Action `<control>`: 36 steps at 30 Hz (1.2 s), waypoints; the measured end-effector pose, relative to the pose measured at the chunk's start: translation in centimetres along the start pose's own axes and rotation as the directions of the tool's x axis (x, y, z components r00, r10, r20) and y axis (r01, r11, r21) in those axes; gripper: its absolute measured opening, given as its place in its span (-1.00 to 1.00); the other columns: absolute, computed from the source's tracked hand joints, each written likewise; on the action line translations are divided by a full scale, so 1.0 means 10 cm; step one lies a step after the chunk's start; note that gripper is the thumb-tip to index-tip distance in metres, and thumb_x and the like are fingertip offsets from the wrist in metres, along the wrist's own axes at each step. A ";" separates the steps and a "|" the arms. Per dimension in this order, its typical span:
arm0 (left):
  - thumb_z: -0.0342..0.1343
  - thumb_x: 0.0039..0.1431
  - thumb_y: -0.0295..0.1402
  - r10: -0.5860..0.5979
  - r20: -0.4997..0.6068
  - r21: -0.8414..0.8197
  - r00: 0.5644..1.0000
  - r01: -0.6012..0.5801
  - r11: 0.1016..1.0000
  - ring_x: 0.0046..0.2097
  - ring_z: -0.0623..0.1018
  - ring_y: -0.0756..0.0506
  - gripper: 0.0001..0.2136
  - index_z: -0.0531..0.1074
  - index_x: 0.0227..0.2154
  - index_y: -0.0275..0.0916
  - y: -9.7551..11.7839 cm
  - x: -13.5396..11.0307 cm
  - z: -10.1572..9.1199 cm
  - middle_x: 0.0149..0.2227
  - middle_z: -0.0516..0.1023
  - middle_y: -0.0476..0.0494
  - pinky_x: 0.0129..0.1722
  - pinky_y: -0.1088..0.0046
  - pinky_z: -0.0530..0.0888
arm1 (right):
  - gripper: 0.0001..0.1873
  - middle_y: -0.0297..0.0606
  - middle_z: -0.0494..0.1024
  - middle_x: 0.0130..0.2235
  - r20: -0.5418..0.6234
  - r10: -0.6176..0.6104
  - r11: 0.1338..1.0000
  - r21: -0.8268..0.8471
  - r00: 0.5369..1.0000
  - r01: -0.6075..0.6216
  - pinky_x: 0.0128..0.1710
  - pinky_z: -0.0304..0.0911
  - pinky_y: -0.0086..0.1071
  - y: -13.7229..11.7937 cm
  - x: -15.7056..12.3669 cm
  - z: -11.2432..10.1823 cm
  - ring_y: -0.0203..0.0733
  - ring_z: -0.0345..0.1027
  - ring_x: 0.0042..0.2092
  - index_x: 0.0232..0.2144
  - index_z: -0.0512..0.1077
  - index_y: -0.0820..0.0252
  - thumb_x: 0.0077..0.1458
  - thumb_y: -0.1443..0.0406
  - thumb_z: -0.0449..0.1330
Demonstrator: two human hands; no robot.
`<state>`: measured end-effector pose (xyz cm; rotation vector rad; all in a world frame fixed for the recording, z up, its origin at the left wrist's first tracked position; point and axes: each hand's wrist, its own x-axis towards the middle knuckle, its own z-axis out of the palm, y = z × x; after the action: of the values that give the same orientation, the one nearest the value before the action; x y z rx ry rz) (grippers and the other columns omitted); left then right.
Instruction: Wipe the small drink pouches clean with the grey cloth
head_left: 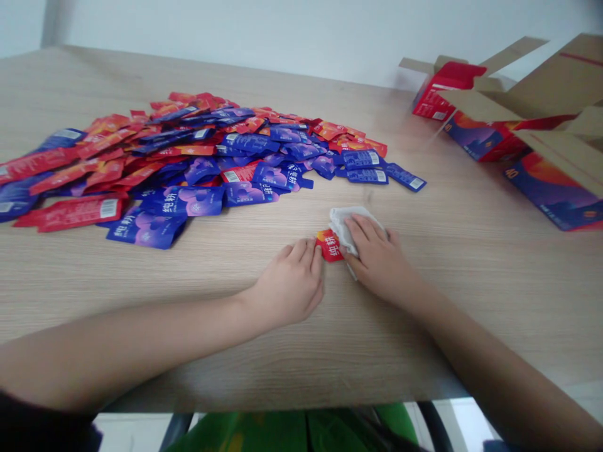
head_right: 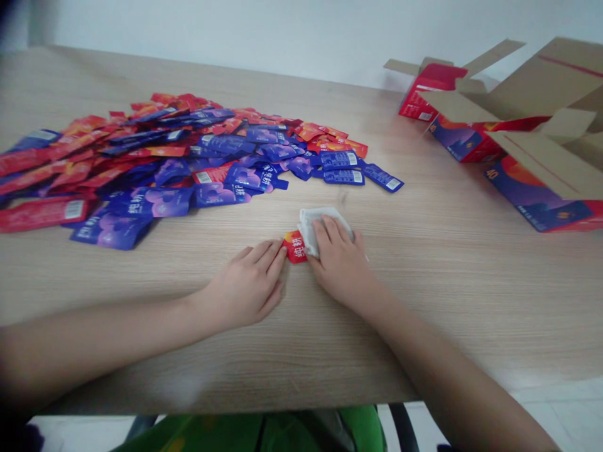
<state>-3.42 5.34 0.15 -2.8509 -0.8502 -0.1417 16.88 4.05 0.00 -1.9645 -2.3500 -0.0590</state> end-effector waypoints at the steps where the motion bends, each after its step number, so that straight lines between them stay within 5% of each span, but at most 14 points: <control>1: -0.12 0.30 -0.31 -0.004 0.002 0.002 1.000 0.004 1.000 0.15 0.43 -0.40 -0.48 0.29 0.15 -0.69 0.00 0.00 0.00 0.15 0.40 -0.64 0.02 0.11 0.42 | -0.40 0.08 0.18 0.34 -0.004 0.035 0.999 -0.004 0.999 -0.035 0.18 0.02 0.09 0.02 0.01 0.01 0.11 0.03 0.32 0.29 0.14 0.37 0.30 0.17 -0.13; 10: -0.13 0.30 -0.33 0.008 0.016 -0.029 1.000 -0.008 1.000 0.03 0.49 -0.37 -0.59 0.46 -0.04 -0.55 0.00 0.02 -0.04 -0.04 0.53 -0.51 -0.06 0.13 0.46 | -0.43 0.03 0.17 0.34 -0.020 -0.209 0.978 0.023 0.978 0.209 0.22 -0.07 0.08 -0.23 -0.07 -0.01 0.08 -0.02 0.34 0.28 0.17 0.29 0.28 0.23 -0.10; 18: -0.14 0.30 -0.31 0.000 0.000 0.020 1.000 0.000 1.000 0.14 0.44 -0.38 -0.49 0.31 0.14 -0.67 0.01 0.00 0.01 0.14 0.41 -0.61 0.03 0.14 0.42 | -0.41 0.08 0.15 0.35 0.015 0.023 1.000 -0.004 1.000 -0.023 0.19 0.01 0.13 -0.01 0.00 0.00 0.12 0.01 0.33 0.28 0.15 0.33 0.29 0.17 -0.09; 25: -0.14 0.30 -0.33 0.007 0.000 -0.003 1.000 -0.007 1.000 0.05 0.49 -0.36 -0.56 0.44 0.01 -0.58 0.00 0.03 -0.02 0.00 0.51 -0.54 -0.03 0.15 0.45 | -0.44 0.01 0.16 0.35 -0.023 -0.180 0.983 0.021 0.983 0.180 0.23 -0.08 0.09 -0.22 -0.06 0.00 0.07 -0.03 0.35 0.28 0.17 0.27 0.29 0.21 -0.08; 36: -0.14 0.30 -0.32 0.005 -0.012 0.002 1.000 -0.005 1.000 0.14 0.44 -0.41 -0.49 0.32 0.13 -0.69 0.01 0.00 0.02 0.13 0.41 -0.65 0.03 0.11 0.43 | -0.41 0.07 0.16 0.34 -0.008 -0.085 0.996 0.001 0.996 0.085 0.17 -0.02 0.14 -0.10 -0.03 0.01 0.13 -0.01 0.33 0.29 0.14 0.30 0.29 0.17 -0.09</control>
<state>-3.36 5.30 -0.01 -2.8477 -0.8405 -0.1568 15.92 3.63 -0.12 -1.8594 -2.4273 -0.0699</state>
